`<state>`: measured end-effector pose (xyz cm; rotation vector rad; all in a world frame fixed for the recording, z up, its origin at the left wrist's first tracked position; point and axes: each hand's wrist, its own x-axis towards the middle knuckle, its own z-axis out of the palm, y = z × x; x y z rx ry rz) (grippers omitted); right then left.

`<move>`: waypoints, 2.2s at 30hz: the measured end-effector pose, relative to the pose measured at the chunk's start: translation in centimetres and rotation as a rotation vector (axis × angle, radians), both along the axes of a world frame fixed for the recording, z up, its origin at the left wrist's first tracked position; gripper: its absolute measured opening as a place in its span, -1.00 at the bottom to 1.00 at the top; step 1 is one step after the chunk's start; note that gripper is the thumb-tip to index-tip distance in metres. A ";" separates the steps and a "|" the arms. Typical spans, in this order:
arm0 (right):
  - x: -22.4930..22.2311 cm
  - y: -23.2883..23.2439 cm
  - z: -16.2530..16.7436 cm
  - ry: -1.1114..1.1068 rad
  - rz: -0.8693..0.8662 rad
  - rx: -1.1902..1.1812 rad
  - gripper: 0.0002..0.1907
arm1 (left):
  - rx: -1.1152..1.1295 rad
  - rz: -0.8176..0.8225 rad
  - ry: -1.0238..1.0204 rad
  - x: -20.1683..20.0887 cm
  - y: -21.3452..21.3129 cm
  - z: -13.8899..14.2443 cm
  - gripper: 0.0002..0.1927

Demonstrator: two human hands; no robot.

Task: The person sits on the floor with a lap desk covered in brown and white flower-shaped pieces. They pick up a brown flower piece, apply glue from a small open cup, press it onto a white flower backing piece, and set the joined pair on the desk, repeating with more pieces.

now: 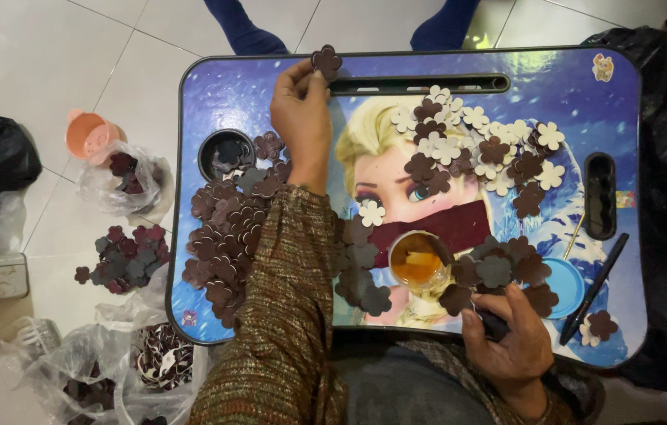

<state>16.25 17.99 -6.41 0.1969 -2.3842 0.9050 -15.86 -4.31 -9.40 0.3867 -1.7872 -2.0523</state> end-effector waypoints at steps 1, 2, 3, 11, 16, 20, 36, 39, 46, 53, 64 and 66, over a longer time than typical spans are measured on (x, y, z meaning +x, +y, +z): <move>0.0 0.0 0.0 -0.005 0.002 0.010 -0.33 | 0.006 -0.016 0.006 0.1 0.0 0.1 -0.80; 0.1 0.1 0.0 -0.009 0.003 0.020 -0.33 | 0.011 -0.032 0.013 0.3 0.0 0.4 -0.80; 0.1 0.1 0.0 -0.009 0.009 0.015 -0.33 | -0.016 -0.075 0.002 0.6 0.2 0.8 -0.79; 0.3 0.0 0.2 0.006 0.006 0.039 -0.31 | -0.179 -0.343 0.120 6.8 0.3 7.4 -0.80; 0.6 -0.2 0.2 0.019 -0.021 0.069 -0.32 | -0.460 -0.448 -0.045 12.2 -1.3 9.8 -0.78; 0.6 -0.1 0.1 0.023 -0.010 0.053 -0.33 | -0.844 -0.367 0.013 13.4 -2.4 9.3 -0.75; 0.4 -0.1 0.6 0.022 0.004 0.021 -0.34 | -1.257 -0.348 0.199 17.0 -2.2 7.8 -0.67; 0.5 -0.1 0.7 0.015 0.029 0.018 -0.34 | -1.281 -0.325 0.199 16.9 -1.7 7.6 -0.70; 0.8 -0.1 0.9 0.000 0.008 0.057 -0.33 | -1.301 -0.334 0.168 17.4 -2.1 7.9 -0.83; 0.8 -0.2 0.9 0.002 -0.006 0.054 -0.33 | -1.357 -0.137 0.163 16.4 -2.2 8.2 -0.77; 0.9 -0.1 0.7 -0.006 0.003 0.024 -0.35 | -1.208 -0.184 0.150 14.9 -1.6 7.4 -0.81; 0.8 0.0 0.6 0.013 0.023 0.013 -0.35 | -1.159 -0.196 0.096 14.7 -1.8 7.6 -0.84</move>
